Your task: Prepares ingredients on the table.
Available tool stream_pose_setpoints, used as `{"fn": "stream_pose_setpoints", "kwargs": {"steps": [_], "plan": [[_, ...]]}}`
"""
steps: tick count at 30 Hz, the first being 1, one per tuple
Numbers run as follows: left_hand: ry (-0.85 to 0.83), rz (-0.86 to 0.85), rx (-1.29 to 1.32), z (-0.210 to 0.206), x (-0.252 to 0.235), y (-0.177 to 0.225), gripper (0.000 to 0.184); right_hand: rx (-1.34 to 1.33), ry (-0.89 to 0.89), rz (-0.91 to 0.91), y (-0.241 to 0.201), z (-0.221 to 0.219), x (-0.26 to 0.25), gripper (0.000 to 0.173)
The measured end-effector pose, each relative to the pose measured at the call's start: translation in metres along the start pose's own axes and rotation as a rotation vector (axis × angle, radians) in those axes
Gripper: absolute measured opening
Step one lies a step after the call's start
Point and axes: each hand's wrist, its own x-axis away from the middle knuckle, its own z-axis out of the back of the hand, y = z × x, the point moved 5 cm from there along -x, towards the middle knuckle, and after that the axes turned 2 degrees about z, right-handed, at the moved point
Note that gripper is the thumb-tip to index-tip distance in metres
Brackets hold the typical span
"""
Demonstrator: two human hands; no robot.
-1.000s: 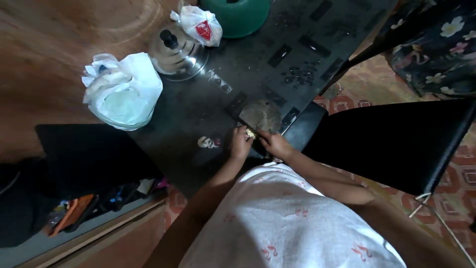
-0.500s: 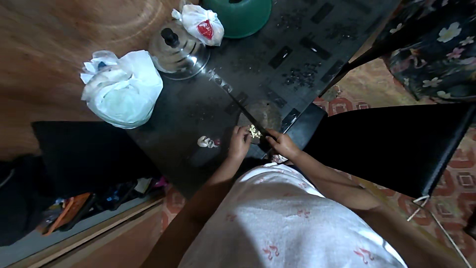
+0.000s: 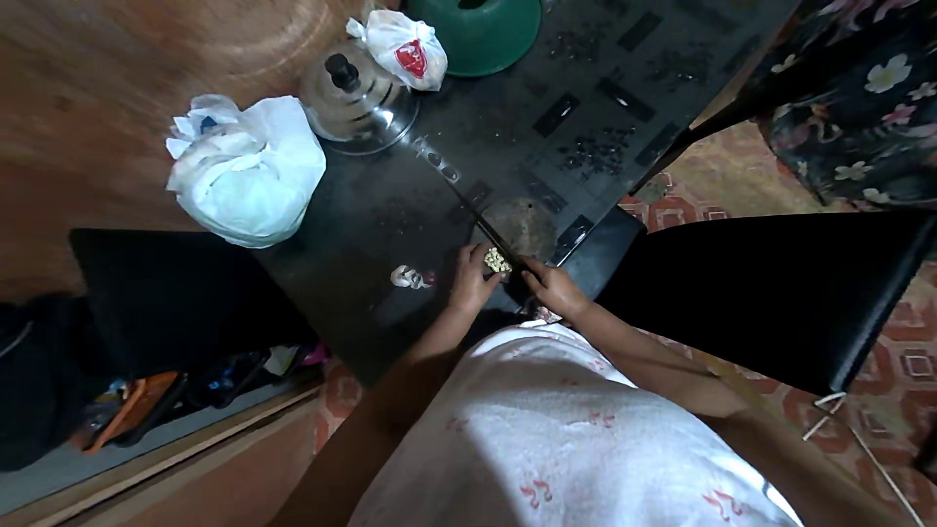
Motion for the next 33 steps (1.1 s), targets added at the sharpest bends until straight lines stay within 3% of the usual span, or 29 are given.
{"fn": "stream_pose_setpoints", "kwargs": {"steps": [4,8,12,16,20,26,31,33], "plan": [[0.132,-0.021,0.047,0.030,0.007,-0.019,0.047,0.003,0.026,0.013,0.007,0.004,0.003,0.047],[0.224,0.172,0.011,0.084,0.017,-0.060,0.026,0.015,0.067,0.010,0.014,0.008,0.010,0.046],[0.058,0.171,-0.116,0.090,0.022,-0.081,0.027,0.067,0.037,-0.066,0.013,0.009,0.012,0.050],[-0.006,0.150,-0.258,0.078,0.020,-0.081,0.039,0.170,-0.074,-0.230,-0.003,0.012,0.010,0.051],[-0.037,0.170,-0.295,0.071,0.022,-0.079,0.041,0.233,-0.154,-0.273,-0.012,0.019,0.011,0.051],[0.173,0.178,0.140,0.082,0.040,-0.054,0.043,0.021,-0.079,-0.137,-0.027,0.035,0.024,0.041],[-0.039,0.040,0.065,0.037,0.051,-0.047,0.043,-0.071,0.003,0.048,-0.049,0.036,0.020,0.046],[-0.028,0.040,0.085,0.029,0.056,-0.049,0.043,-0.029,-0.009,0.046,-0.048,0.036,0.007,0.047]]}}
